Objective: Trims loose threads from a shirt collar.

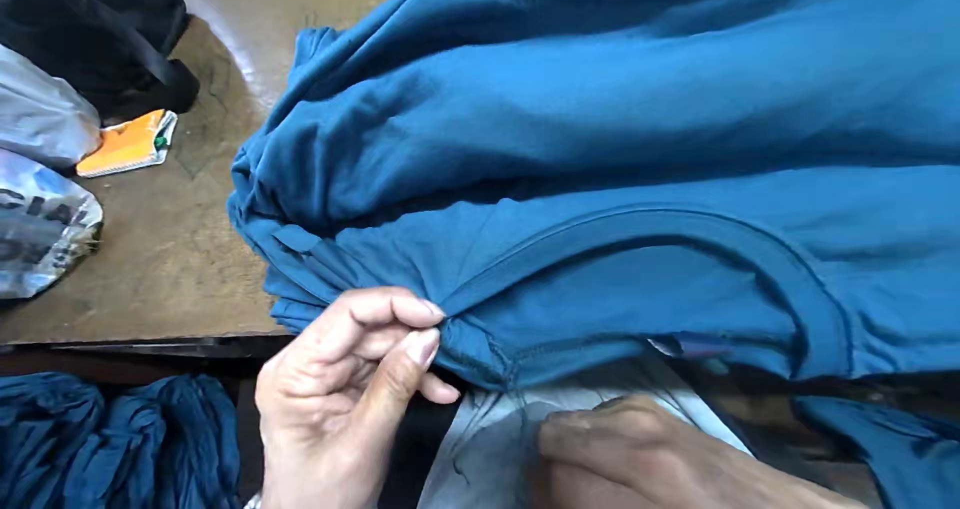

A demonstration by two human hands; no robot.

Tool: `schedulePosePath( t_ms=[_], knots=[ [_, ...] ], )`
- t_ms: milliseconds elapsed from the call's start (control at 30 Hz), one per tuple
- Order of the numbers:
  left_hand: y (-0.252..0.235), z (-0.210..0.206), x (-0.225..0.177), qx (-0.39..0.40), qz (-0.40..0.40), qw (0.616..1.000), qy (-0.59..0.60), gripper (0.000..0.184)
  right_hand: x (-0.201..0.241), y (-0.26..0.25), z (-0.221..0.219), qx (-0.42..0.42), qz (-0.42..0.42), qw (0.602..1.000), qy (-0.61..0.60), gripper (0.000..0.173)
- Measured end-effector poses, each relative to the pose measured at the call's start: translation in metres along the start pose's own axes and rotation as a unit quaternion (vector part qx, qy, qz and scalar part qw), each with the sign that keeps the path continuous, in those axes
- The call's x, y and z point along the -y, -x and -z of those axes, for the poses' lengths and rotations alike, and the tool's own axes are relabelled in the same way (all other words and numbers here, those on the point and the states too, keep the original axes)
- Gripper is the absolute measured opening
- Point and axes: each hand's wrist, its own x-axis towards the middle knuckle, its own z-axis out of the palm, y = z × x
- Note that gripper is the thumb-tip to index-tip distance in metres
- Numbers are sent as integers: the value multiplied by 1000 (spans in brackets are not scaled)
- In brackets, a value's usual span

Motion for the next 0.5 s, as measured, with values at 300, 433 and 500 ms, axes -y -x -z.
schedulePosePath(
  t_ms=[300, 433, 500],
  knots=[
    [13, -18, -1, -21, 5, 999, 31, 33, -3, -32, 11, -230, -47, 967, 95, 30],
    [19, -22, 0, -26, -5, 1000, 16, 32, -8, -43, 11, -265, -6, 961, 80, 16],
    [21, -23, 4, -39, 8, 998, 50, 26, -8, -43, 11, -243, 7, 966, 90, 16]
  ],
)
